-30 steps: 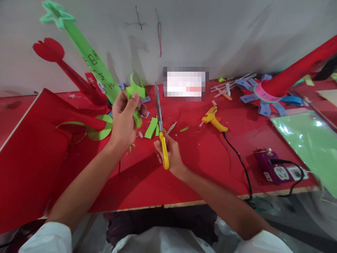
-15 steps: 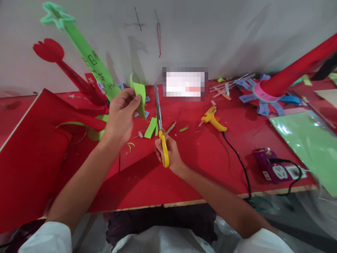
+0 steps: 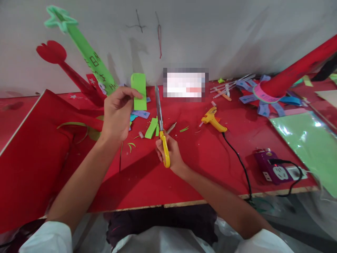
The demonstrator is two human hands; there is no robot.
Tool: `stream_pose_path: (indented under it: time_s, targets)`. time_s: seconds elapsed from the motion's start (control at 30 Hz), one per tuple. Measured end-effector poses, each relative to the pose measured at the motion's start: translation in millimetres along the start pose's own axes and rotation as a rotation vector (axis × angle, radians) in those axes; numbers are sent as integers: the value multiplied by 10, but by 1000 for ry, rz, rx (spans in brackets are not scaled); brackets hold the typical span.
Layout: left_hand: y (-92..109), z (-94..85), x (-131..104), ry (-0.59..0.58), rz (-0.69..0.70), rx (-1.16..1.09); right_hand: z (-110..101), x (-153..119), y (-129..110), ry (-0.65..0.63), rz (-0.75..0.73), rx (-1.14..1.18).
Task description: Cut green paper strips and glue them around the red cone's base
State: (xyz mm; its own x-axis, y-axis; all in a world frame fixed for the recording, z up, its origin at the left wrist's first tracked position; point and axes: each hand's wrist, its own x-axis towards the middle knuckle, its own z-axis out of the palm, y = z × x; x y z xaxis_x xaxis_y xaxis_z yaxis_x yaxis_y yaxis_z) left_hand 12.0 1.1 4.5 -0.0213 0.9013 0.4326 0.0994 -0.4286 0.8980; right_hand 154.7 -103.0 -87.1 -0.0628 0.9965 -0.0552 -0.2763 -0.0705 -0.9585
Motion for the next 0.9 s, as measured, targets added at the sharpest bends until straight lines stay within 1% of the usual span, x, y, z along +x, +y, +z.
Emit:
stream_pose_path:
  time_s: [0.07,0.13,0.2,0.3,0.37,0.43,0.53,0.67,0.9]
  targets:
    - [18,8,-10,-57,-73,-91,-2,-6,-1,-9,3,9]
    - [38,22,-25,-81,-106,-134,0,-16,15,-25,-2,14]
    - [42,40,-39,-73,-78,-103,9,-23,50,-46,-15,7]
    - [18,63,-49,-28,2,-24,23,-26,125,-57,-56,-9]
    - [-1,72,-45,2,25,-21,22,-27,175,-54,-76,-45]
    - [-4,74,-35,12,20,-53,5,-33,215,-63,-71,-90]
    - [27,66,-24,-1,-5,-94,-36,-55,254,-71,-64,-132]
    - [76,45,-38,-37,-13,-57,-69,-84,264,-66,-69,-173]
    - [62,36,-79,-26,-83,-40,-49,-82,249,-56,-73,-142]
